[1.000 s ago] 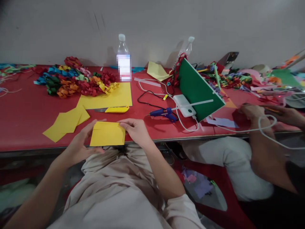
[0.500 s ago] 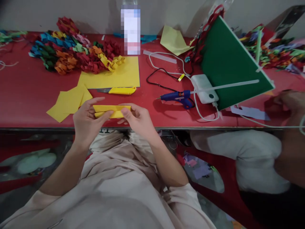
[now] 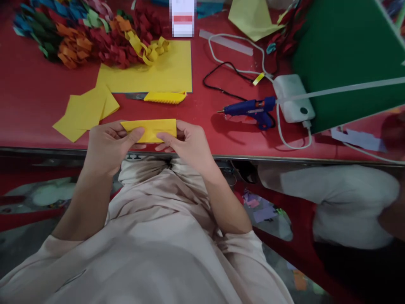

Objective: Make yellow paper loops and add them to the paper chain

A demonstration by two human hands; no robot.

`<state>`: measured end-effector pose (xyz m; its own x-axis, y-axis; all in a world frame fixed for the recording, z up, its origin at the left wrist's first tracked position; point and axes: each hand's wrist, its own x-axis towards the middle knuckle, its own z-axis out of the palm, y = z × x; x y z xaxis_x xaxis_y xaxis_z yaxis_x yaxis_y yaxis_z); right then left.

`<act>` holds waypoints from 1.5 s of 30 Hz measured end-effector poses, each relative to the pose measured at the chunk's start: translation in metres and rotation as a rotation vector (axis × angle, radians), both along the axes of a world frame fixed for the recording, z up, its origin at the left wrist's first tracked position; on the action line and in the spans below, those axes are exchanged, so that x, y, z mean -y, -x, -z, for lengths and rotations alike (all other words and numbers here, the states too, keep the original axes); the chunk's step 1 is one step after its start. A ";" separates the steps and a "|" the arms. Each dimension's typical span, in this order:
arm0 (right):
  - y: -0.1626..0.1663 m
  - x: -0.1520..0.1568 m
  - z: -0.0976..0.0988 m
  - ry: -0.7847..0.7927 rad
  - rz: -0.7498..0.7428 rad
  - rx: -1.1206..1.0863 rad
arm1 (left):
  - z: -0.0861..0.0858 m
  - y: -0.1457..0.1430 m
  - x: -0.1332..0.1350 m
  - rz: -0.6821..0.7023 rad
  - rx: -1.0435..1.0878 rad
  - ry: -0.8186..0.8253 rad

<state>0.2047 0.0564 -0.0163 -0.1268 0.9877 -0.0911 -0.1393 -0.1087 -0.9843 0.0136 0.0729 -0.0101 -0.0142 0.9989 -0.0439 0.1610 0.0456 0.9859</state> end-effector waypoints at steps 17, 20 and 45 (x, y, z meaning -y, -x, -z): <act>-0.003 0.002 -0.004 -0.258 -0.006 0.152 | -0.001 0.014 0.001 0.128 0.057 0.055; 0.001 0.002 -0.003 -0.268 0.003 0.198 | 0.004 0.009 -0.001 0.158 0.024 0.057; -0.005 0.005 0.006 -0.363 -0.115 0.361 | 0.007 0.015 0.003 0.155 0.008 0.049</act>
<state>0.2097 0.0512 -0.0227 -0.2598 0.9454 0.1970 0.2082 0.2540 -0.9445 -0.0014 0.0696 -0.0173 0.1407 0.9857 -0.0927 0.1625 0.0693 0.9843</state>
